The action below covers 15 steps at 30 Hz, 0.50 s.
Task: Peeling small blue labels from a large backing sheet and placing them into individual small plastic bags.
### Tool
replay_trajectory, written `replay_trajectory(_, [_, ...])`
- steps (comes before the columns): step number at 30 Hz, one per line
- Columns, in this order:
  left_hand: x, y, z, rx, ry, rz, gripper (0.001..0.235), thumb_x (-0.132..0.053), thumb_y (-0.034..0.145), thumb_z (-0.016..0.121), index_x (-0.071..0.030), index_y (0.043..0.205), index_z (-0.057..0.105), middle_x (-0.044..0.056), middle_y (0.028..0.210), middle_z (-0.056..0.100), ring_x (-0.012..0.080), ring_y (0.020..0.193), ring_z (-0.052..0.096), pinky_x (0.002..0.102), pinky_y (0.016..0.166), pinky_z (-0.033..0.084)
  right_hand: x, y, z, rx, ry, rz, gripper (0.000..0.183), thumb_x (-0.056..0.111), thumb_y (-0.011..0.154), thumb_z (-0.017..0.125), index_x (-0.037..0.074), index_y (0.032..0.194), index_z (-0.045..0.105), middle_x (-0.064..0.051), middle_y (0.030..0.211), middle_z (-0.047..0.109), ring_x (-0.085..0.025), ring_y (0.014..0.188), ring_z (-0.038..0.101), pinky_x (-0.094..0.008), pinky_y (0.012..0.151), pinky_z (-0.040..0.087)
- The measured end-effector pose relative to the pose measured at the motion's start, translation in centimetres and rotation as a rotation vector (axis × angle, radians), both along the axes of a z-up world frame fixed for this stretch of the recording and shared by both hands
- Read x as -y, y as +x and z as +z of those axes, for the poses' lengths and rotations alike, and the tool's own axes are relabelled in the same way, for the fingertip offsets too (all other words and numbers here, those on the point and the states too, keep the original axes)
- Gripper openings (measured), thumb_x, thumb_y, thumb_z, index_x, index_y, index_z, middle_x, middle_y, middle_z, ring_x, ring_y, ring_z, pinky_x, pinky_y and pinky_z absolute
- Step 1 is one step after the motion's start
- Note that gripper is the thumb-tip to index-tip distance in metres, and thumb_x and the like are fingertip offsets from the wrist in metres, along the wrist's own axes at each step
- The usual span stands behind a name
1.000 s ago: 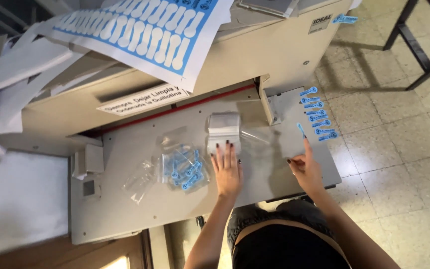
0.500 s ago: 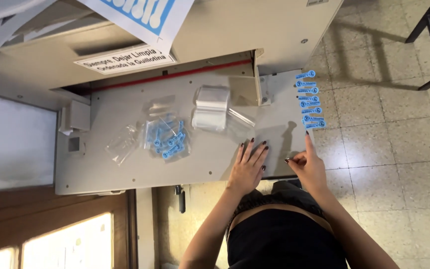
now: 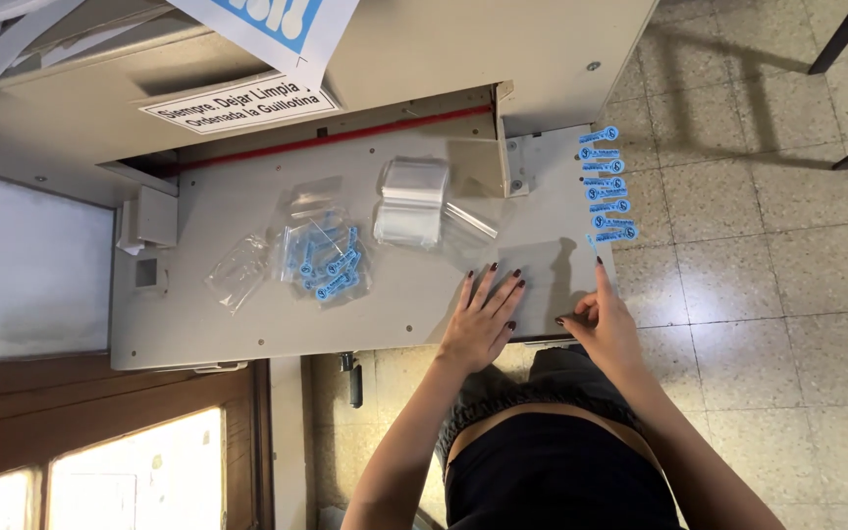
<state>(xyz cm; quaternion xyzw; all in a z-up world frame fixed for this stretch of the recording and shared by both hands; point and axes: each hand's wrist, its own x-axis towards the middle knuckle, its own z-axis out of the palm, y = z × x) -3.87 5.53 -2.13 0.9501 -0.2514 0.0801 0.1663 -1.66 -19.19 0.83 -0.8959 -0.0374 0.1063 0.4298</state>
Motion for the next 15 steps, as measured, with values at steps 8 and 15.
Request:
replay_trajectory(8, [0.4,0.1,1.0,-0.07,-0.19,0.05,0.066,-0.038,0.104,0.034,-0.01,0.163,0.028,0.01,0.169,0.029,0.0405,0.156,0.018,0.055,0.124,0.015,0.7,-1.1,-0.8,-0.014,0.238,-0.118,0.084,0.018,0.096,0.072,-0.007,0.162,0.027,-0.018,0.112,0.068,-0.025,0.087,0.059,-0.035,0.064,0.053])
replay_trajectory(15, [3.2,-0.9,2.3,-0.614,-0.912,0.332,0.04,-0.044,0.101,0.064,-0.015,0.129,0.069,0.005,0.108,0.075,0.0232,0.103,0.07,0.038,0.086,0.057,-0.5,-2.7,-1.2,-0.126,0.571,-0.261,0.026,0.019,0.101,0.07,0.002,0.12,0.074,-0.014,0.089,0.074,-0.024,0.087,0.068,-0.038,0.078,0.053])
